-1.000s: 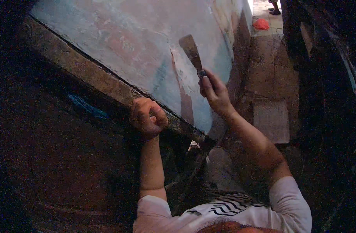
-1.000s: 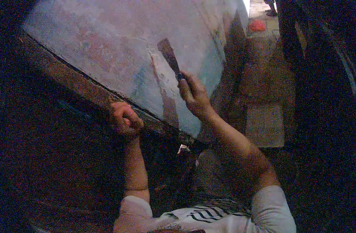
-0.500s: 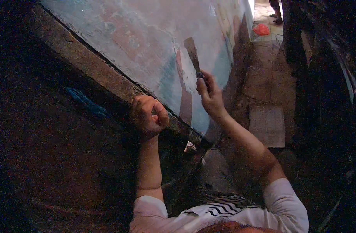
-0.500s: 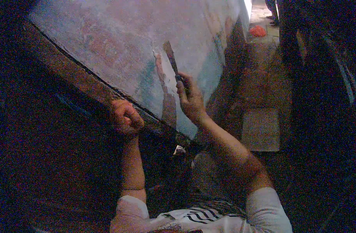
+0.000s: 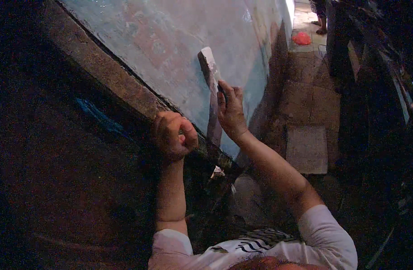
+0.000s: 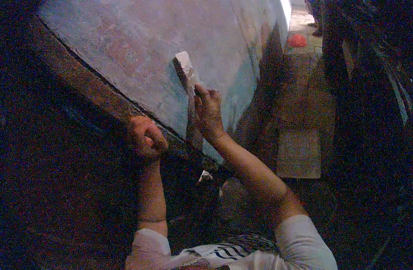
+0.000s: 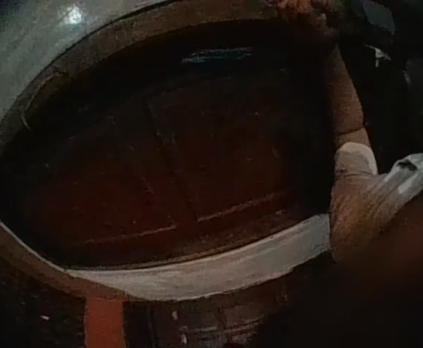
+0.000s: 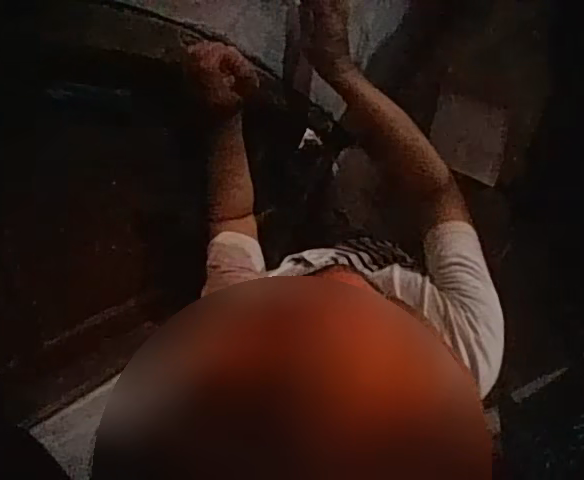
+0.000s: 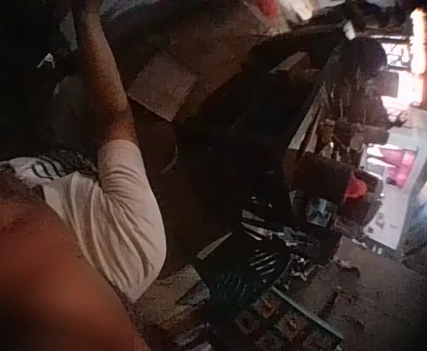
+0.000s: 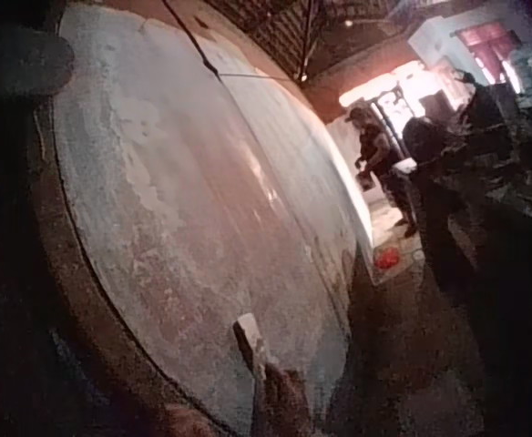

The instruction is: The person applies plaster to a wall using a putty knife after taking it from a tray and a bucket.

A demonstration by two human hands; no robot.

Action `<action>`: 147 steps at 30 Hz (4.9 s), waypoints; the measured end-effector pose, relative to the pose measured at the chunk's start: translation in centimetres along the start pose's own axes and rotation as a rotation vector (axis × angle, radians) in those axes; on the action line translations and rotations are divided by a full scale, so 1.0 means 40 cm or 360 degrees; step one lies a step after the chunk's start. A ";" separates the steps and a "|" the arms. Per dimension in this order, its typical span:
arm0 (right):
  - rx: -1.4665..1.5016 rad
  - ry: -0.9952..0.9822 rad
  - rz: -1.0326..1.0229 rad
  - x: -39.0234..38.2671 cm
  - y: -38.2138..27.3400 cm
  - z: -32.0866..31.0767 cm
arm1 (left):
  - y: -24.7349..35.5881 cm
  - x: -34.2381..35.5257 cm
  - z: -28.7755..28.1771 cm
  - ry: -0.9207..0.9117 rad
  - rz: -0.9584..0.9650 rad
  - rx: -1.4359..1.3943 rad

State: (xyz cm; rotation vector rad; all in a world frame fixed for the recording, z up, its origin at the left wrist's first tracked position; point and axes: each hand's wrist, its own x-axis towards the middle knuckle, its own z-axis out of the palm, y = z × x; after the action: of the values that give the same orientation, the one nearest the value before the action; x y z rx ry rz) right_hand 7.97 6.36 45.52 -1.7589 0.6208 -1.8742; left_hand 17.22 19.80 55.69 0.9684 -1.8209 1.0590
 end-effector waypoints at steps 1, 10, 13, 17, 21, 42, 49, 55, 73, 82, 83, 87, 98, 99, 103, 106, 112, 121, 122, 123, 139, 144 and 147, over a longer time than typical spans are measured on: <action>0.0010 0.0025 0.0009 -0.001 0.000 0.004 | 0.000 0.003 -0.002 -0.0020 0.0028 -0.0021; 0.0070 -0.0114 -0.0065 0.003 -0.019 -0.041 | 0.040 0.045 0.002 -0.0009 0.0055 -0.0040; 0.0047 -0.0183 -0.0071 0.005 -0.032 -0.059 | 0.034 0.036 0.000 -0.0026 0.0043 -0.0024; 0.0077 -0.0187 -0.0102 0.011 -0.053 -0.075 | 0.014 0.026 -0.001 -0.0206 -0.0097 -0.0200; 0.0101 -0.0178 -0.0114 0.016 -0.076 -0.097 | 0.022 0.058 0.005 -0.0080 -0.0019 -0.0163; -0.0024 -0.0115 -0.0109 -0.041 -0.063 -0.055 | 0.027 0.033 0.004 0.0043 0.0012 -0.0064; 0.0051 -0.0093 -0.0048 -0.015 -0.050 -0.091 | 0.017 0.022 0.005 -0.0052 -0.0020 -0.0034; -0.0004 -0.0056 -0.0060 -0.011 -0.058 -0.072 | 0.027 0.028 0.009 -0.0029 0.0004 -0.0051; -0.0028 -0.0184 -0.0155 -0.029 -0.041 -0.101 | 0.021 0.027 -0.001 -0.0024 0.0008 -0.0031; -0.0125 -0.0082 -0.0085 0.025 -0.017 -0.135 | 0.016 0.016 -0.004 -0.0065 -0.0043 -0.0095; -0.0149 -0.0092 -0.0124 0.039 -0.006 -0.134 | 0.018 0.018 -0.004 -0.0032 -0.0024 -0.0041; -0.0110 -0.0225 -0.0140 0.026 0.019 -0.149 | 0.025 0.029 -0.005 -0.0012 0.0003 -0.0095; -0.0083 -0.0178 -0.0168 0.067 0.045 -0.134 | 0.011 0.019 0.002 -0.0032 0.0014 -0.0041; -0.0076 -0.0177 -0.0167 0.068 0.048 -0.131 | 0.009 0.019 0.002 -0.0058 0.0012 -0.0023; -0.0092 -0.0307 -0.0130 0.021 0.062 -0.148 | 0.010 0.021 -0.007 -0.0105 0.0036 -0.0010; -0.0208 -0.0369 -0.0100 -0.025 0.066 -0.173 | 0.015 0.023 -0.008 -0.0120 0.0013 0.0002; -0.0115 -0.0192 -0.0181 0.039 0.077 -0.141 | 0.017 0.032 0.005 -0.0016 0.0064 0.0057; -0.0117 -0.0341 -0.0117 -0.047 0.096 -0.163 | 0.022 0.041 -0.004 -0.0064 0.0060 0.0075; -0.0236 -0.0458 0.0042 -0.068 0.099 -0.177 | 0.018 0.037 -0.006 -0.0090 0.0058 0.0070; -0.0178 -0.0381 -0.0061 -0.081 0.098 -0.187 | 0.016 0.033 -0.005 -0.0095 0.0066 0.0072; 0.0057 -0.0029 -0.0071 0.028 -0.008 -0.032 | -0.024 -0.036 -0.003 -0.0074 0.0035 0.0031; 0.0051 -0.0137 -0.0098 0.030 -0.007 -0.041 | -0.033 -0.015 -0.023 -0.0642 -0.0114 -0.0162; 0.0120 -0.0090 -0.0198 0.040 -0.027 -0.072 | 0.037 0.031 -0.007 -0.0141 0.0122 0.0007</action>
State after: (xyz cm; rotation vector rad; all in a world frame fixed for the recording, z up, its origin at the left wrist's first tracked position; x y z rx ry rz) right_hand 4.99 6.16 47.26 -1.8319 0.4227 -1.8968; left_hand 15.49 20.32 56.46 0.9685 -1.9420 1.0820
